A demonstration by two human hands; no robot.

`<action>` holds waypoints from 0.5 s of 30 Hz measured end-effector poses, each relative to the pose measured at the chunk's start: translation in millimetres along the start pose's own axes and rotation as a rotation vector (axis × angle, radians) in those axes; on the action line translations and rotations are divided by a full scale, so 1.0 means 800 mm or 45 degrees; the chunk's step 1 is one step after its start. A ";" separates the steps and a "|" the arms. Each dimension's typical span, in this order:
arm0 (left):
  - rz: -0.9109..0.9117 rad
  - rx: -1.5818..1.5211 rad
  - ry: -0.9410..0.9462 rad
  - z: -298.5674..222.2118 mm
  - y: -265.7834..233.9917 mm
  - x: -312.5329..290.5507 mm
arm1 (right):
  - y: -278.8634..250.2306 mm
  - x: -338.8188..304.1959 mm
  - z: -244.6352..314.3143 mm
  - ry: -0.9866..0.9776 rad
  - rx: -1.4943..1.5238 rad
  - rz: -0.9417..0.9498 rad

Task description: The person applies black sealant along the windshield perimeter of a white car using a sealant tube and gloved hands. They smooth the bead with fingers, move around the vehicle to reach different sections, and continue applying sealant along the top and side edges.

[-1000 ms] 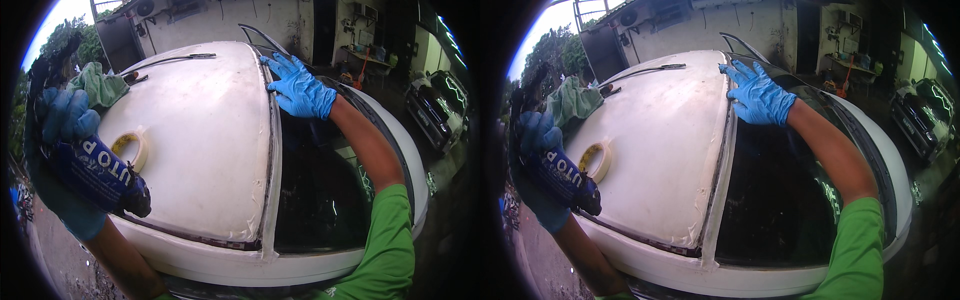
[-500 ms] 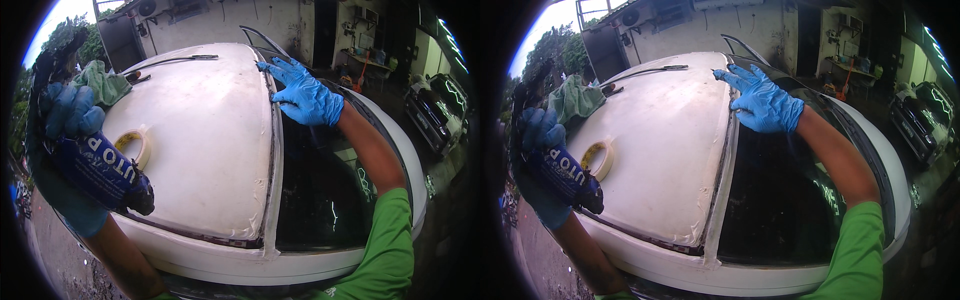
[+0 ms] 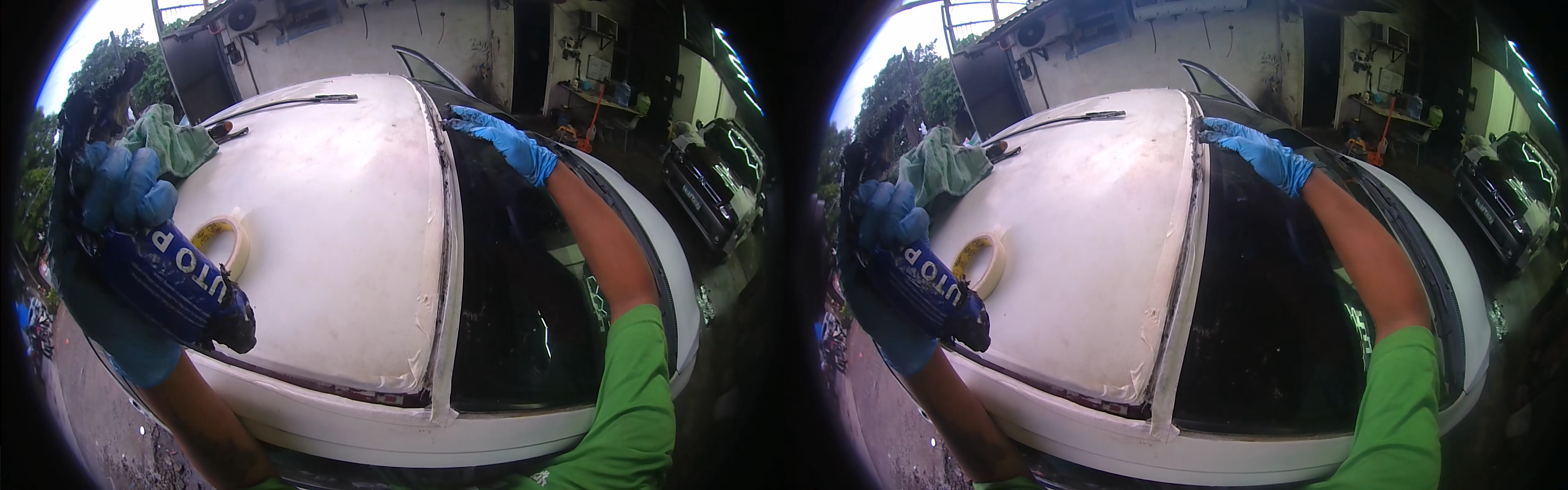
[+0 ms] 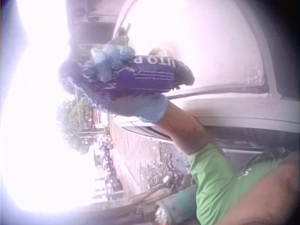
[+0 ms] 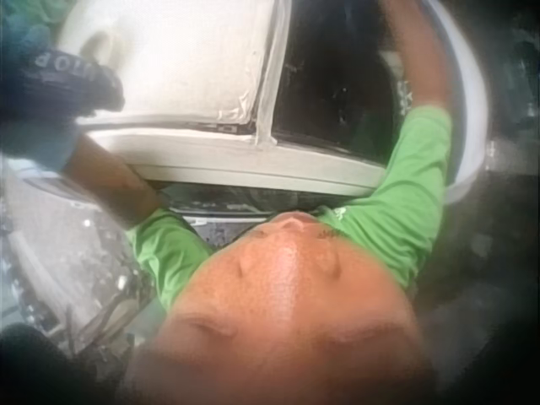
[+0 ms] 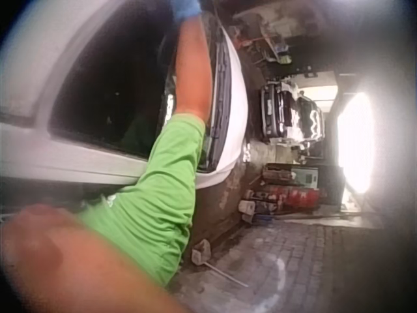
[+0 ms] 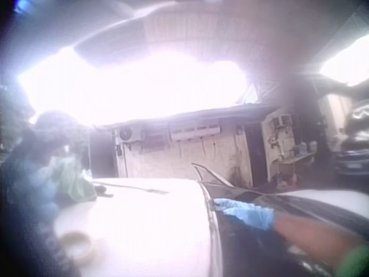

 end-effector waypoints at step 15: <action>0.059 -0.030 -0.020 0.003 0.005 0.000 | 0.021 -0.012 -0.002 -0.465 -0.900 0.002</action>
Point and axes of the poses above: each hand's wrist, its own x-axis towards the middle knuckle, its own y-axis out of the palm, z = x × y, the point moved 10 cm from there along x, towards the middle knuckle, and after that the axes turned 4 degrees about y, right-handed, at the moved point
